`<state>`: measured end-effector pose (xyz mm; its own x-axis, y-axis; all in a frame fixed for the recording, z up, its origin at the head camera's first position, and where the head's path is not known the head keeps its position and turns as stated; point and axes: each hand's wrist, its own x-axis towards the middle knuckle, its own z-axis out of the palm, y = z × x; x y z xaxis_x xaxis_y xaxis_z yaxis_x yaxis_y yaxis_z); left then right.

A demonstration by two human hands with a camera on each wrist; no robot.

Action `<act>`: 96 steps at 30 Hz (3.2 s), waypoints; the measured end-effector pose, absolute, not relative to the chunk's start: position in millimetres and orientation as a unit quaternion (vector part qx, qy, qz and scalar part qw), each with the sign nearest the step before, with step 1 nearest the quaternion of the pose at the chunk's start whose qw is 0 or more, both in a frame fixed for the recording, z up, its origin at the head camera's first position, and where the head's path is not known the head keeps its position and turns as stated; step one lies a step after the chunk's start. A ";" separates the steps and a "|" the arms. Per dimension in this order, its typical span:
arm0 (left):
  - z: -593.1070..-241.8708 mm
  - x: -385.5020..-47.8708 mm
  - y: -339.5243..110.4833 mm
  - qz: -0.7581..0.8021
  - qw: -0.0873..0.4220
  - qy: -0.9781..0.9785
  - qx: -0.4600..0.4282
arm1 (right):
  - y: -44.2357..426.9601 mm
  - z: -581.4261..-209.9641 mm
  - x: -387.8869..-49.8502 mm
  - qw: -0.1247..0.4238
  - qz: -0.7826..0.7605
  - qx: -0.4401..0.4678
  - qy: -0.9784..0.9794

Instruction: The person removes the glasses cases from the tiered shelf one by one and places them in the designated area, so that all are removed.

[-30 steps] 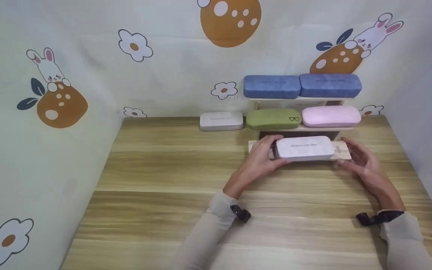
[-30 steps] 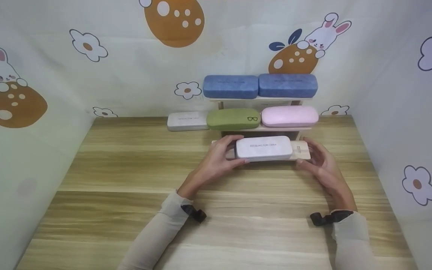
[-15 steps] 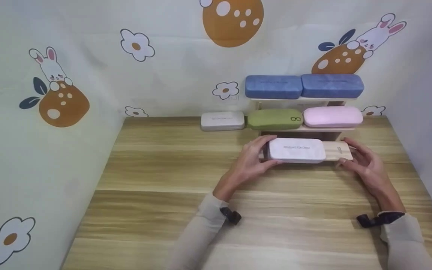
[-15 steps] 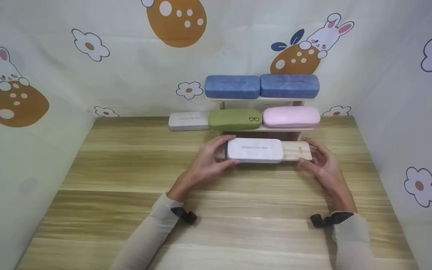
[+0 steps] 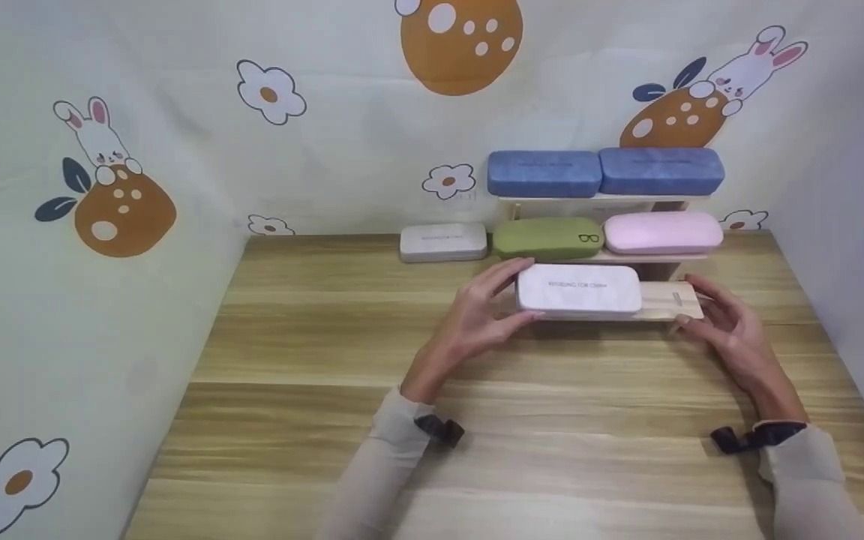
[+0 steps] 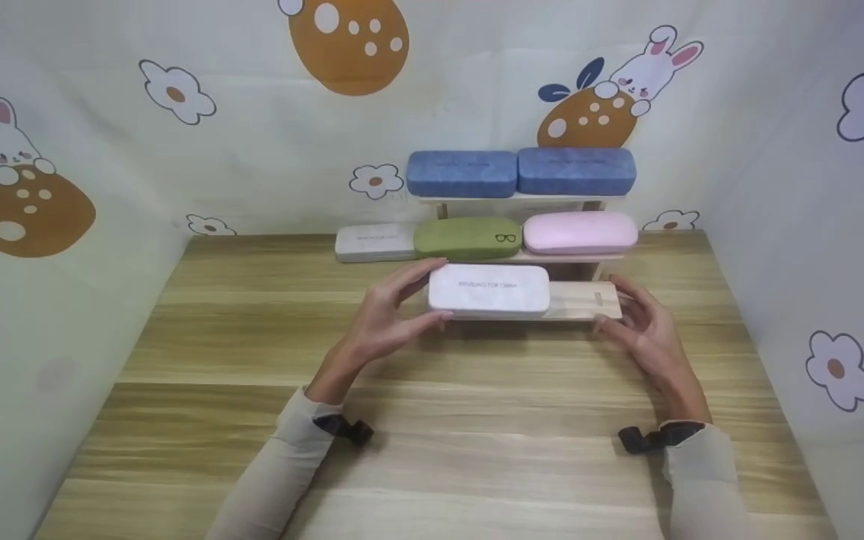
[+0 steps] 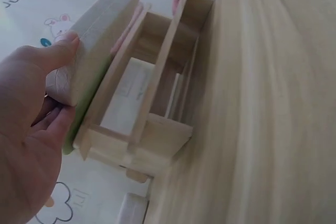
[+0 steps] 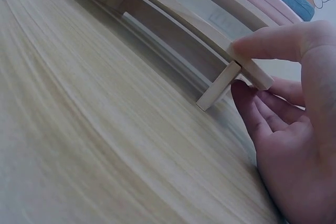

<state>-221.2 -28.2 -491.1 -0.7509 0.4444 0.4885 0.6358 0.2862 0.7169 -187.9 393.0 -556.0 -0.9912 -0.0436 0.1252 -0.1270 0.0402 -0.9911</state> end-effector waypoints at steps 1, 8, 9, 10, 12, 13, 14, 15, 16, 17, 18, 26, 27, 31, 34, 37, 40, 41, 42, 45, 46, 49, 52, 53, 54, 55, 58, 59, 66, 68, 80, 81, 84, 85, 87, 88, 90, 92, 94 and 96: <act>-489.2 -221.6 -30.0 -0.504 0.096 -0.788 -0.342 | 393.0 -555.6 -188.1 0.030 0.689 0.058 -0.722; -475.7 -224.9 -43.2 -0.576 0.096 -0.740 -0.334 | 393.2 -554.7 -188.0 0.029 0.683 0.055 -0.727; -473.8 -225.2 -45.8 -0.582 0.101 -0.736 -0.331 | 393.3 -554.8 -187.9 0.030 0.683 0.056 -0.728; -471.8 -225.6 -48.3 -0.588 0.105 -0.731 -0.330 | 393.4 -555.0 -187.7 0.032 0.682 0.058 -0.729; -467.6 -226.2 -53.6 -0.596 0.114 -0.725 -0.326 | 393.9 -555.7 -187.3 0.034 0.680 0.063 -0.729; -465.5 -226.5 -56.4 -0.599 0.119 -0.723 -0.323 | 394.1 -556.0 -187.1 0.035 0.681 0.066 -0.729; -463.7 -226.9 -59.1 -0.601 0.124 -0.722 -0.320 | 394.4 -556.3 -186.8 0.036 0.681 0.069 -0.728; -461.8 -227.4 -61.8 -0.603 0.128 -0.721 -0.317 | 394.5 -556.3 -186.5 0.037 0.680 0.070 -0.729; -459.9 -227.9 -64.4 -0.604 0.132 -0.720 -0.314 | 394.6 -556.3 -186.3 0.037 0.679 0.071 -0.729; -458.0 -228.2 -67.1 -0.605 0.136 -0.720 -0.311 | 394.7 -556.2 -186.0 0.038 0.679 0.071 -0.729; -456.1 -228.7 -69.6 -0.607 0.139 -0.719 -0.307 | 394.8 -556.1 -186.0 0.037 0.680 0.069 -0.729; -447.6 -233.2 -88.5 -0.632 0.158 -0.702 -0.290 | 394.2 -556.5 -185.0 0.041 0.668 0.061 -0.741; -447.6 -233.7 -90.6 -0.634 0.160 -0.699 -0.289 | 394.1 -556.7 -184.9 0.042 0.667 0.062 -0.742; -449.1 -235.7 -99.3 -0.645 0.176 -0.686 -0.288 | 394.1 -557.7 -185.4 0.046 0.667 0.064 -0.741; -450.1 -237.4 -105.9 -0.653 0.186 -0.677 -0.286 | 394.0 -557.9 -185.6 0.046 0.670 0.067 -0.738; -451.0 -240.0 -113.1 -0.657 0.198 -0.670 -0.282 | 393.6 -557.6 -186.0 0.044 0.675 0.070 -0.733; -453.1 -243.4 -121.4 -0.658 0.206 -0.671 -0.272 | 393.2 -557.3 -186.5 0.043 0.681 0.076 -0.727; -454.3 -244.5 -124.3 -0.658 0.208 -0.672 -0.268 | 393.3 -557.4 -186.4 0.042 0.683 0.078 -0.725; -455.6 -245.5 -127.2 -0.658 0.209 -0.673 -0.264 | 393.4 -557.5 -186.2 0.042 0.685 0.081 -0.723; -460.1 -247.5 -136.0 -0.659 0.208 -0.679 -0.249 | 393.8 -557.8 -185.7 0.044 0.681 0.080 -0.727; -461.8 -247.8 -139.0 -0.660 0.209 -0.680 -0.244 | 393.7 -557.6 -185.7 0.045 0.680 0.079 -0.728; -466.2 -248.5 -148.4 -0.665 0.207 -0.679 -0.232 | 393.7 -557.8 -185.8 0.045 0.674 0.079 -0.733; -469.8 -249.3 -158.0 -0.672 0.205 -0.676 -0.220 | 393.5 -557.4 -185.9 0.045 0.667 0.076 -0.740; -470.7 -249.5 -161.0 -0.676 0.205 -0.675 -0.215 | 393.3 -557.2 -185.9 0.044 0.665 0.074 -0.742; -471.8 -249.9 -163.9 -0.678 0.205 -0.674 -0.210 | 393.4 -557.1 -185.9 0.044 0.663 0.072 -0.744; -473.1 -250.4 -166.7 -0.679 0.206 -0.674 -0.206 | 393.2 -556.7 -186.0 0.043 0.661 0.069 -0.746; -477.5 -252.2 -174.2 -0.683 0.207 -0.673 -0.192 | 393.2 -556.2 -186.3 0.041 0.661 0.067 -0.746; -478.8 -252.7 -176.2 -0.684 0.206 -0.674 -0.188 | 393.2 -556.1 -186.4 0.042 0.663 0.067 -0.744; -491.6 -258.1 -189.0 -0.680 0.199 -0.687 -0.159 | 394.0 -556.8 -185.8 0.043 0.666 0.070 -0.742; -496.4 -259.2 -193.3 -0.682 0.195 -0.690 -0.148 | 394.0 -557.0 -185.8 0.038 0.664 0.067 -0.743; -516.5 -266.1 -218.2 -0.705 0.177 -0.681 -0.087 | 394.6 -557.4 -186.9 0.034 0.653 0.060 -0.754; -517.5 -266.7 -220.3 -0.706 0.175 -0.681 -0.085 | 394.5 -557.1 -186.9 0.034 0.649 0.058 -0.758; -521.4 -269.0 -226.1 -0.705 0.169 -0.685 -0.075 | 394.5 -556.5 -186.7 0.032 0.641 0.053 -0.765; -523.1 -270.0 -228.3 -0.703 0.167 -0.688 -0.071 | 394.5 -556.3 -186.7 0.033 0.640 0.050 -0.766; -526.3 -272.1 -232.6 -0.699 0.165 -0.693 -0.064 | 394.4 -556.0 -186.6 0.032 0.641 0.049 -0.765; -528.1 -273.0 -234.8 -0.698 0.164 -0.694 -0.061 | 394.3 -556.0 -186.6 0.032 0.642 0.048 -0.764; -531.1 -274.6 -239.7 -0.697 0.163 -0.696 -0.054 | 394.3 -556.2 -186.7 0.032 0.642 0.047 -0.765; -534.1 -276.1 -244.6 -0.704 0.165 -0.689 -0.047 | 394.2 -556.7 -186.6 0.031 0.646 0.049 -0.762; -537.1 -277.1 -249.5 -0.711 0.167 -0.682 -0.037 | 394.2 -557.5 -186.5 0.031 0.650 0.052 -0.758; -539.9 -278.2 -253.9 -0.719 0.169 -0.674 -0.029 | 394.1 -558.1 -186.6 0.032 0.659 0.057 -0.749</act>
